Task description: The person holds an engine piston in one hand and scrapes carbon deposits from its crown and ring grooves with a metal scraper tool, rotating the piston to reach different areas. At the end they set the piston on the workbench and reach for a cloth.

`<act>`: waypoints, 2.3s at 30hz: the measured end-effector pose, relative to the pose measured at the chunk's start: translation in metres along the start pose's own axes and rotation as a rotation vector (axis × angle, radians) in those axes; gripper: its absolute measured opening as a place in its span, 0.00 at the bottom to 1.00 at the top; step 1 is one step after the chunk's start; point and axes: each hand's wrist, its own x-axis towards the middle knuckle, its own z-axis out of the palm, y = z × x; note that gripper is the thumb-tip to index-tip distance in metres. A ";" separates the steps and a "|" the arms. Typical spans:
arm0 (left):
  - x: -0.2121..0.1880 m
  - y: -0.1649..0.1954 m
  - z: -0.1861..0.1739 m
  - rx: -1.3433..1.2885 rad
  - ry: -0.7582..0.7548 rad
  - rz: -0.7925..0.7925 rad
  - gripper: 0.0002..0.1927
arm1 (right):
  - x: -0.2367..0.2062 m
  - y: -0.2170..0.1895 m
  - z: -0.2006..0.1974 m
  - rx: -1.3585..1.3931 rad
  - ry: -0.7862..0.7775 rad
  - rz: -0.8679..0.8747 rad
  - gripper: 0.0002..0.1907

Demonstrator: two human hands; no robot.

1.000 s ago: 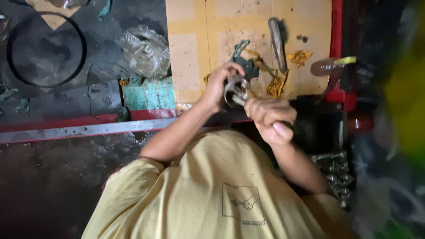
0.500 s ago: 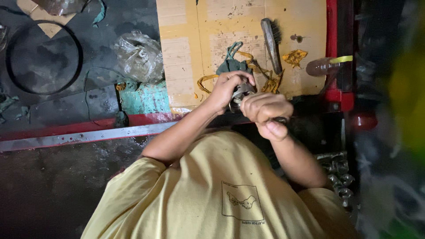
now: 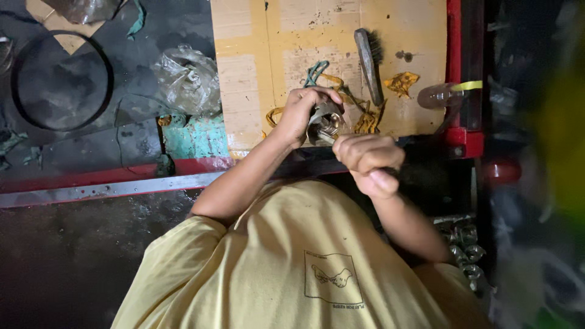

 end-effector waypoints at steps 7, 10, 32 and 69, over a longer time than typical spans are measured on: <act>-0.003 -0.013 0.010 0.115 -0.054 0.062 0.17 | 0.003 0.000 -0.006 -0.084 -0.062 -0.055 0.28; -0.004 -0.012 0.008 0.152 -0.037 -0.055 0.16 | 0.002 -0.005 -0.008 -0.029 -0.190 0.036 0.28; -0.011 -0.016 0.010 -0.167 0.008 -0.103 0.15 | -0.018 -0.007 -0.007 0.039 0.031 0.043 0.27; -0.019 -0.013 0.018 -0.112 0.041 -0.108 0.17 | -0.028 0.000 -0.005 0.180 0.168 0.006 0.27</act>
